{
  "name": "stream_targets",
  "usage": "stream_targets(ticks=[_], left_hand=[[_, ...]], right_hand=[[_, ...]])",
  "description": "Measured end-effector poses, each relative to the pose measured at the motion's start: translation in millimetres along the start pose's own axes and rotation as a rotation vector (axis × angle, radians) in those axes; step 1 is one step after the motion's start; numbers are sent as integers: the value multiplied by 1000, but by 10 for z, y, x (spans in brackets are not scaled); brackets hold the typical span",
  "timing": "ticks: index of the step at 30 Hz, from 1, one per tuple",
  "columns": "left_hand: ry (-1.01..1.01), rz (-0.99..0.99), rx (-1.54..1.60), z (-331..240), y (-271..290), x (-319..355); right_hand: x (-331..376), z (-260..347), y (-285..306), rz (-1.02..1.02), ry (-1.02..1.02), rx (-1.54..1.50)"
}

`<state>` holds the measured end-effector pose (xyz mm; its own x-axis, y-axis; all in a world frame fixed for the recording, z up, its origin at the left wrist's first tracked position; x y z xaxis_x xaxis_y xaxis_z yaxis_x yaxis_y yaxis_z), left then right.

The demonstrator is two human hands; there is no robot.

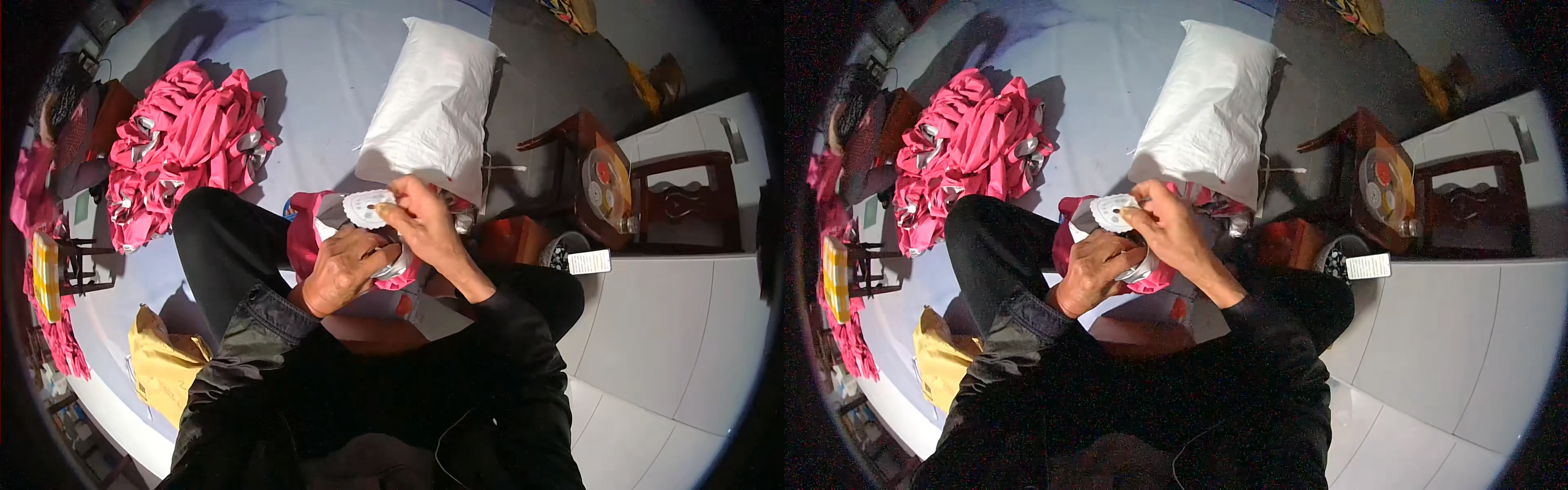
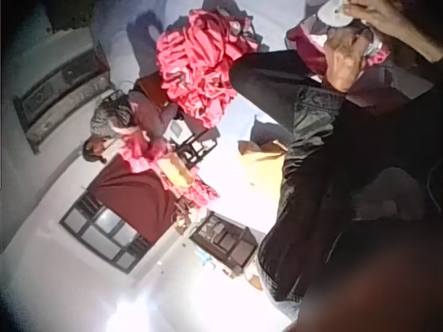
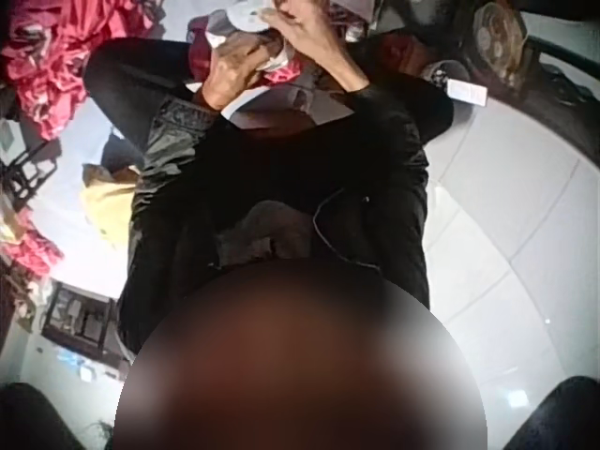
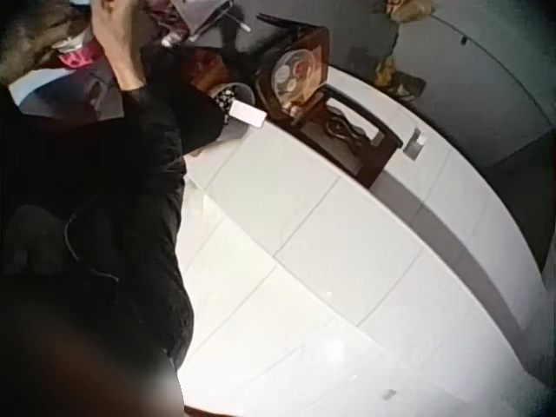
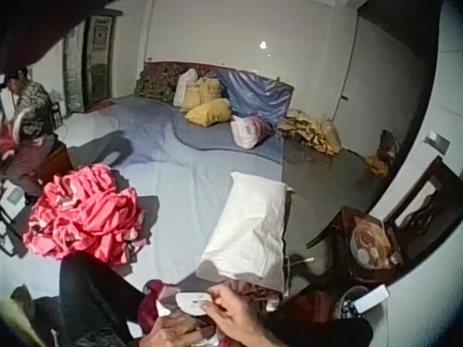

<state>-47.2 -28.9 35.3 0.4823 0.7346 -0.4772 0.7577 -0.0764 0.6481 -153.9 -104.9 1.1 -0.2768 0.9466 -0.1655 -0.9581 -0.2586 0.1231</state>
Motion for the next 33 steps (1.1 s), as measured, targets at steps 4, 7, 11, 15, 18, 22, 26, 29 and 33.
stream_targets(ticks=[4,7,11,15,18,22,26,29,33], left_hand=[[-2,-30,-31,-27,25,-58],[18,-38,-11,32,24,-18],[58,-81,44,57,64,-38],[107,-100,97,129,77,-24],[96,-106,90,132,104,-32],[44,-135,49,84,167,-56],[54,-157,14,71,225,-53],[79,-170,-15,85,244,-31],[88,-163,-36,104,237,-12]], right_hand=[[66,-163,69,140,-79,297],[135,-165,93,172,-116,365],[259,-230,130,132,-163,295],[339,-278,141,58,-184,167],[341,-151,147,-23,-116,31],[361,-127,135,-51,-110,-90],[386,-50,108,-54,-109,-90],[394,-31,102,-79,-105,-91],[395,22,114,-94,20,-7]])
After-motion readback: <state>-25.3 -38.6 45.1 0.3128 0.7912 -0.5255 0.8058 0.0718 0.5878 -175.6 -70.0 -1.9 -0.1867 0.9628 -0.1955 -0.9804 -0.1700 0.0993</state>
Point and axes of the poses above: each hand's wrist, its own x-axis away from the middle knuckle, its own y-axis out of the back of the hand, z = x × y, the point moved 10 cm from there along -x, towards the middle knuckle, and after that the axes turned 7 degrees about y, right-handed, at the moved point
